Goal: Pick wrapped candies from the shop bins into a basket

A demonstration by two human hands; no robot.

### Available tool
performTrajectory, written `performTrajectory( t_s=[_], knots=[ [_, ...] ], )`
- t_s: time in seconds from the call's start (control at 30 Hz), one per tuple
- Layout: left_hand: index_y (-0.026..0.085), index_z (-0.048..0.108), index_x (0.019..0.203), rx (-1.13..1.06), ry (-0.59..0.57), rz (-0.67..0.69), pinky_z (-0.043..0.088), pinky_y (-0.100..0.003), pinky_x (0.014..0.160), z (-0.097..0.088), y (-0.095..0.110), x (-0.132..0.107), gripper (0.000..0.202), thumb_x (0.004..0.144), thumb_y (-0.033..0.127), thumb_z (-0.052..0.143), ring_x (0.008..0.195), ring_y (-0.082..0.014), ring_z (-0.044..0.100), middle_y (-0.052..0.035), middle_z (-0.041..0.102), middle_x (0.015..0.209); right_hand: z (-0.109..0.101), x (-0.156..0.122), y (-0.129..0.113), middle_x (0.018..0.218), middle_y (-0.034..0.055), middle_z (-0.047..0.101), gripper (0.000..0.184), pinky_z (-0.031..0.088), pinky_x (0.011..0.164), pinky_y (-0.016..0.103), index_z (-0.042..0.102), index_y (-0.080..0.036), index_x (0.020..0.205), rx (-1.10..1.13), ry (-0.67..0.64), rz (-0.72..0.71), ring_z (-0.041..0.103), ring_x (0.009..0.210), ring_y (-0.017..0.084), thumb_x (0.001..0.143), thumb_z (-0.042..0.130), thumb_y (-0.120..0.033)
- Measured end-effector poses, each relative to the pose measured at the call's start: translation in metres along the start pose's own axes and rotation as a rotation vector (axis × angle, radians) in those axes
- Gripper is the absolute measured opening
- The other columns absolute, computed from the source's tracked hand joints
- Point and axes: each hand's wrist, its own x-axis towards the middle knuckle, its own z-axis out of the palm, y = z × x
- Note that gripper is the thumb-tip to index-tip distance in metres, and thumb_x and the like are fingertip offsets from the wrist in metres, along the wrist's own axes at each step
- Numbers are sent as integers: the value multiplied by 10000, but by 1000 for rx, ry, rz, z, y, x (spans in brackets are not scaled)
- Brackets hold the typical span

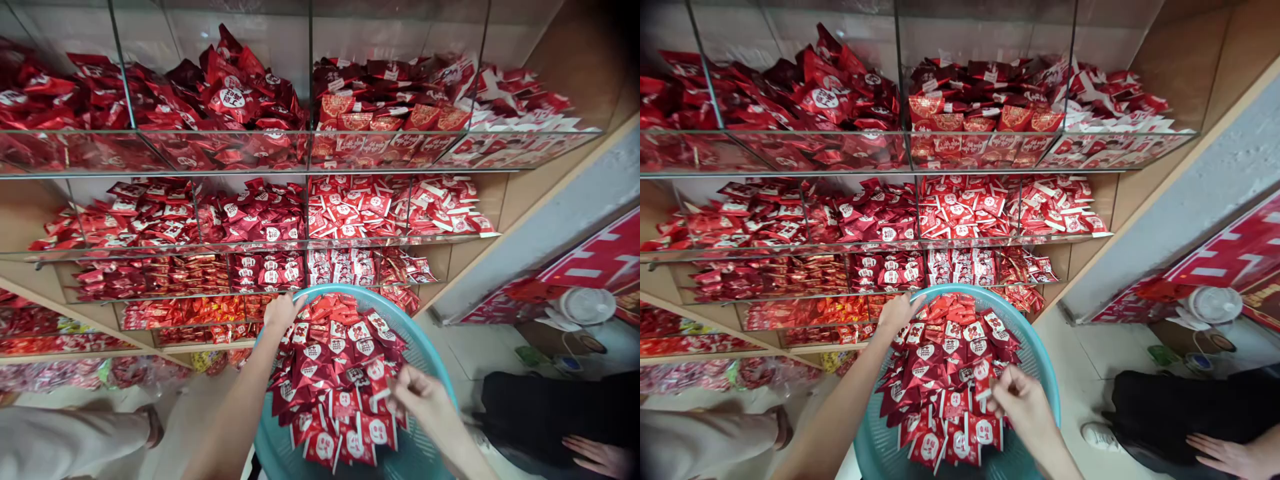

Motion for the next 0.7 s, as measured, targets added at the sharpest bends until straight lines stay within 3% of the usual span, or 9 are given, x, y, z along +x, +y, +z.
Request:
performTrajectory(
  t_s=[0.13, 0.27, 0.4, 0.57, 0.7],
  knots=[
    [136, 587, 982, 1, -9, 5, 458, -385, 696, 1, -1, 1, 771, 772, 662, 64, 821, -296, 621, -162, 651, 843, 8, -5, 27, 438, -44, 501, 319, 386, 426, 249, 310, -239, 571, -35, 42, 28, 502, 410, 131, 635, 575, -403],
    [142, 579, 999, -1, -12, 2, 460, -386, 685, 1, 0, 1, 756, 773, 663, 80, 815, -296, 623, -155, 655, 836, 13, -4, 25, 503, -84, 461, 203, 344, 391, 217, 314, -244, 683, -20, -21, 4, 497, 405, 113, 655, 514, -266],
    [142, 585, 990, 1, -24, -8, 459, -376, 692, -1, 0, 0, 748, 776, 661, 90, 829, -288, 620, -150, 653, 854, 10, -3, 24, 525, -63, 479, 47, 381, 448, 224, 452, -224, 740, -103, -105, -36, 520, 459, 114, 715, 458, -262],
    [137, 585, 1007, -1, -31, -19, 455, -376, 708, -1, 1, 0, 762, 775, 661, 82, 845, -289, 616, -159, 649, 878, 5, -5, 28, 562, -6, 584, 274, 437, 515, 259, 614, -174, 847, -84, -162, 21, 553, 517, 143, 733, 493, -392],
    [134, 584, 989, -2, -19, -18, 459, -372, 679, -1, 1, 0, 754, 776, 659, 86, 815, -290, 621, -152, 651, 848, 3, -16, 21, 741, 41, 664, 468, 474, 589, 282, 630, -150, 1025, 10, -188, 42, 594, 645, 178, 686, 566, -465]
  ],
)
